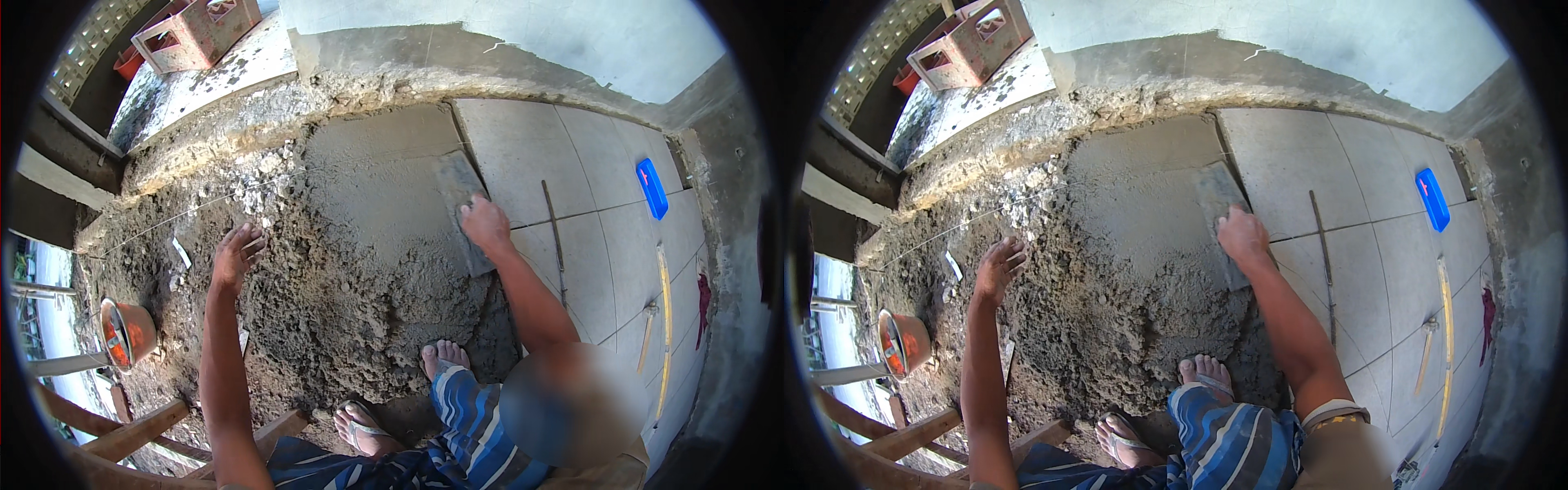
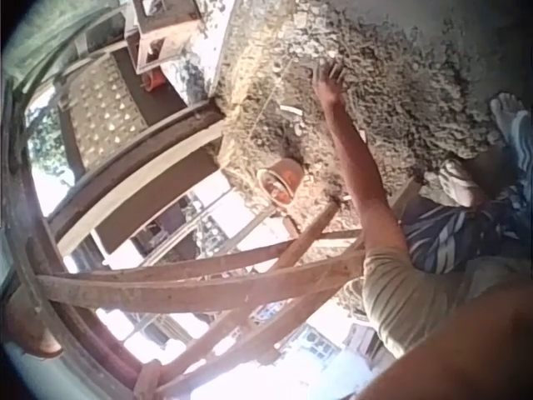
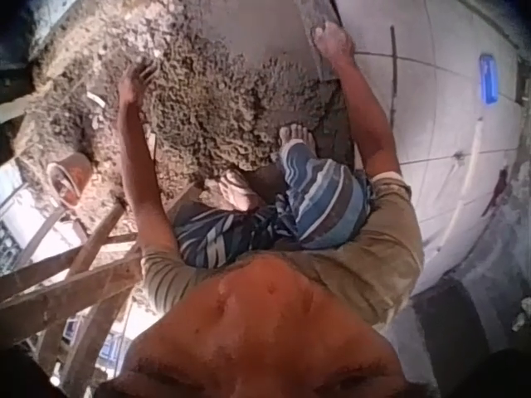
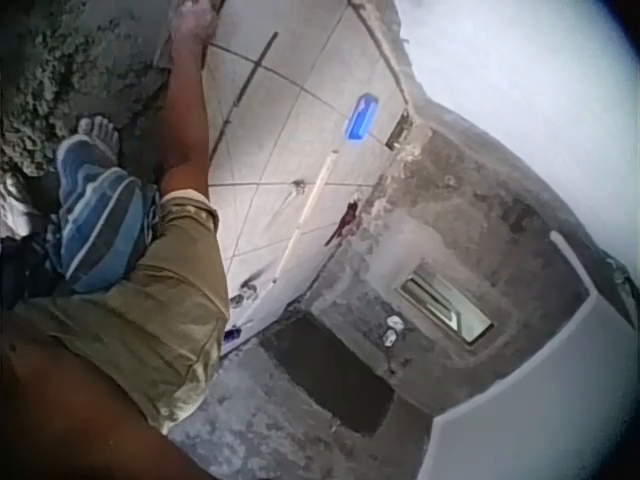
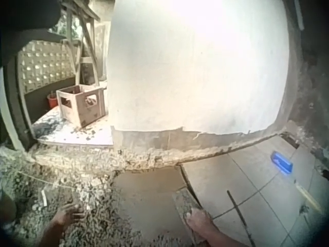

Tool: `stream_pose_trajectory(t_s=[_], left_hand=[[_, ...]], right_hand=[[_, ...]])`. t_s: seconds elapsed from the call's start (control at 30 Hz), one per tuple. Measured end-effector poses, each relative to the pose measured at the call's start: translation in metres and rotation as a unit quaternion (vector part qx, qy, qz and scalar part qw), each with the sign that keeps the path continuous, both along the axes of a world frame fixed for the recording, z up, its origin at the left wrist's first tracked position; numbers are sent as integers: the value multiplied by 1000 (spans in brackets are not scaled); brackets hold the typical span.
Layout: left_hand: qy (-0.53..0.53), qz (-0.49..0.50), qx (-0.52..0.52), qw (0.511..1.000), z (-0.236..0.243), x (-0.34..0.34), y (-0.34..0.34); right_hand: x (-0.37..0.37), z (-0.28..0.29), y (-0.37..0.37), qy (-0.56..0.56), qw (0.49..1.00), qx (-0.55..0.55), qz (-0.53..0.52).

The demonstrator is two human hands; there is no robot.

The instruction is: Applying and leveling cement mortar on a floor surface using a trowel.

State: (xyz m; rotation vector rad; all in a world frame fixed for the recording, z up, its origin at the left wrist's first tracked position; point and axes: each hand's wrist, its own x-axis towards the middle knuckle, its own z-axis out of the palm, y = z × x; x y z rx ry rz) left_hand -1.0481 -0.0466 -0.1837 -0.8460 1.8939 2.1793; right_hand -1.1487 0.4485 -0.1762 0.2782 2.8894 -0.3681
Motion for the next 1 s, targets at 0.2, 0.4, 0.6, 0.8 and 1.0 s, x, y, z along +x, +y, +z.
stream_pose_trajectory(t_s=[0.2, 0.4, 0.6, 0.8, 1.0], left_hand=[[-11, 2, 0, 1000, -2, 3, -4], [-21, -8, -15, 1000, -1, 4, -7], [-36, 25, -1, 999, -20, 5, -7], [-53, 6, 29, 998, -57, 8, -19], [-49, -22, 12, 998, -56, -6, -1]], right_hand=[[-6, -12, 13, -12, 987, -154, -34], [-38, -11, -25, 8, 995, -102, -13], [-46, -21, -45, 20, 994, -99, 52], [-33, 2, -137, -47, 981, -118, 148], [-56, -1, -149, -28, 980, -70, 183]])
